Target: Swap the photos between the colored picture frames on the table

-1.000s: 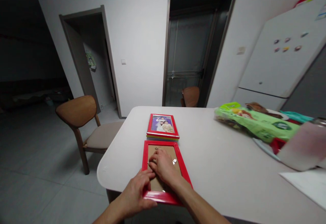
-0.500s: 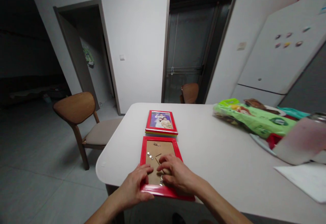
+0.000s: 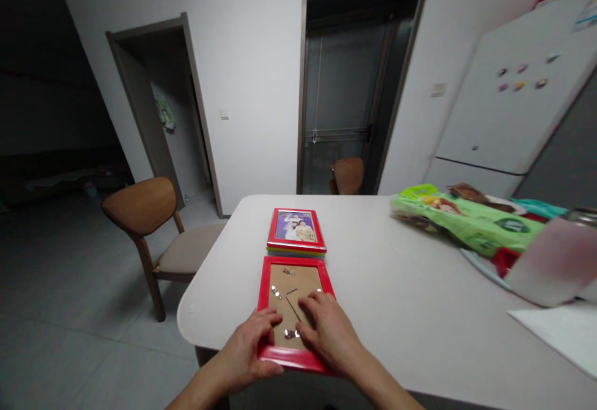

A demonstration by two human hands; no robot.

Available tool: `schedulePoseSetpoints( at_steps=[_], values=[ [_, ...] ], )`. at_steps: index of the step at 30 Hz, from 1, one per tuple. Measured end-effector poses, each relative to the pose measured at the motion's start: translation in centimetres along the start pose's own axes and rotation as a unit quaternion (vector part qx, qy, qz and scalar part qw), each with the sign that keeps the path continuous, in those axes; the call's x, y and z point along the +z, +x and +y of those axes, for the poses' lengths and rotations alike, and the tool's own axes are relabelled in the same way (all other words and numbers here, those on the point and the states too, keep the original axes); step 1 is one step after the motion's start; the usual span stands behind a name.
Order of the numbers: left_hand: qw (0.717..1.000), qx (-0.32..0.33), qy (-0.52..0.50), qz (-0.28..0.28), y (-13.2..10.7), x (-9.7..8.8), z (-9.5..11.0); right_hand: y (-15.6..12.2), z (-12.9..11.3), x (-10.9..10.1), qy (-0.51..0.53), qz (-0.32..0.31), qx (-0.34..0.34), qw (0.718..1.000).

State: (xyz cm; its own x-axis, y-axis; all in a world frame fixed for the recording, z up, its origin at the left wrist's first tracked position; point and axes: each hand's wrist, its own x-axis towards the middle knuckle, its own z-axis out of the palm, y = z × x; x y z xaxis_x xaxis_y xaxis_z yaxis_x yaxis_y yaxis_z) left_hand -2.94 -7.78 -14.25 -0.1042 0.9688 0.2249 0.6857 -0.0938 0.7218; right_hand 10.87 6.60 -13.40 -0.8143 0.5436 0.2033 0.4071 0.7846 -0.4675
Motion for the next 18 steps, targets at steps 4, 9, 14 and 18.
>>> schedulePoseSetpoints(
  at_steps=[4,9,14,18],
  values=[
    [1.0,-0.014,-0.02,0.011,-0.1,0.1,0.0,0.5,0.0,-0.2,-0.01,0.006,0.026,1.0],
    [0.983,-0.039,-0.133,0.117,0.5,0.2,0.3,1.1,-0.8,-1.7,-0.028,0.026,0.045,0.998],
    [0.891,-0.109,-0.391,0.206,1.8,-0.3,0.8,1.3,-4.1,-2.1,0.016,0.04,0.012,0.999],
    [0.841,-0.182,-0.443,0.25,1.4,-2.1,-0.3,1.1,-4.5,-1.6,0.079,0.03,-0.017,0.996]
  ],
)
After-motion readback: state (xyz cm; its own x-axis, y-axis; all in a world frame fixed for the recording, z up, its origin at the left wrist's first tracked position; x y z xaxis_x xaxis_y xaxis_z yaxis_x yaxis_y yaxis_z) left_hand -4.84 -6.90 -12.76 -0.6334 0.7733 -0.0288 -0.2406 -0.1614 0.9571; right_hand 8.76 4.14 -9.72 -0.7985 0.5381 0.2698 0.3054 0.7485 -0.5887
